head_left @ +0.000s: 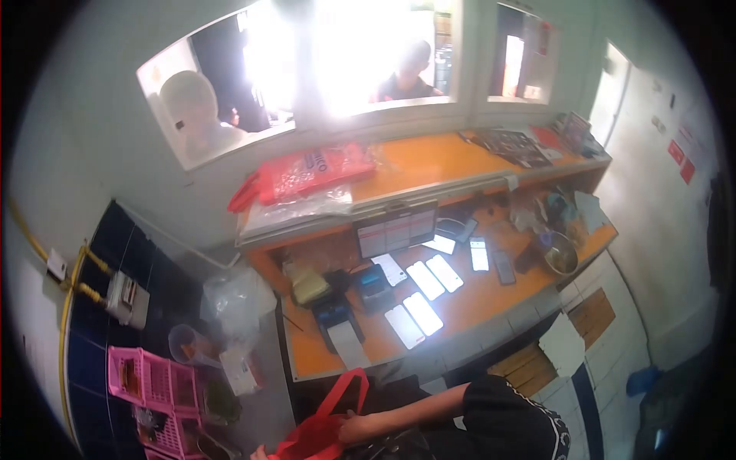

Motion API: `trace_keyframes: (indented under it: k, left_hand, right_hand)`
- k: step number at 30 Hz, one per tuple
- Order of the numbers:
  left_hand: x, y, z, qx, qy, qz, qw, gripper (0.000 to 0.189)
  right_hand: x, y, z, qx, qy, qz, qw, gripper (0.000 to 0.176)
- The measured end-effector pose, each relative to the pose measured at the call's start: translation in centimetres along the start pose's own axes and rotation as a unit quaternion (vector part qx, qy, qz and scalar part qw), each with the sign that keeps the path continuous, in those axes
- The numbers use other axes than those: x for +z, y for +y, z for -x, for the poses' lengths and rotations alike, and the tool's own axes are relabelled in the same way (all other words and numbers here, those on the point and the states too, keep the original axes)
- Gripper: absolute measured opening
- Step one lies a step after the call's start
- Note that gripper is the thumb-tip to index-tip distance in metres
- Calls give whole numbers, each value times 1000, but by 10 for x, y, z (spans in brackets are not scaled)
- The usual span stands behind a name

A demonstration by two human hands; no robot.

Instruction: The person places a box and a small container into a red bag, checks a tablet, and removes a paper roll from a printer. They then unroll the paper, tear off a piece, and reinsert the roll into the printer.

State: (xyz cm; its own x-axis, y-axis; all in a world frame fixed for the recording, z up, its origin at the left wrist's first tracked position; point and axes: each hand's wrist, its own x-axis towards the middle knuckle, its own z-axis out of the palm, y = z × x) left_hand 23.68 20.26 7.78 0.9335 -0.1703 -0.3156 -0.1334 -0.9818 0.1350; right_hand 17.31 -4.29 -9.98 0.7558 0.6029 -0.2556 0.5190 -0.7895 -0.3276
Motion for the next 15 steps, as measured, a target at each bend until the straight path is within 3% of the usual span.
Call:
trace_keyframes:
  k: [2,4,6,7,9,10,11,12,14,15]
  left_hand:
    - [-16,26,-9,65,29,-75,995,94]
    - [-63,93,-2,200,25,-116,973,73]
    - [-49,108,-14,288,20,-99,952,77]
    - [-35,109,-28,255,0,-106,961,87]
    - [-9,101,-65,184,-40,-122,974,107]
    - [-1,98,-78,174,-9,-116,978,90]
    - [2,92,-87,161,20,-115,980,75]
    - [4,78,-95,145,0,-93,985,61]
    - [-3,56,-111,112,-25,-45,992,37]
    - [-14,50,-106,114,32,-19,993,29]
  right_hand:
    - [-20,-12,20,7,58,-34,998,22]
    - [-15,-19,13,-13,138,-22,990,23]
    - [-9,-21,6,-42,235,-4,971,25]
    - [-20,-26,9,-27,160,6,987,22]
    - [-13,-28,2,-33,213,17,976,18]
    - [-9,-32,-2,-38,240,20,970,17]
    - [-27,-39,7,-14,182,-3,983,14]
    - [-25,-38,4,-23,188,-19,982,14]
    - [-56,-42,12,2,107,-80,991,16]
    - [-71,-39,20,-9,86,-133,987,17]
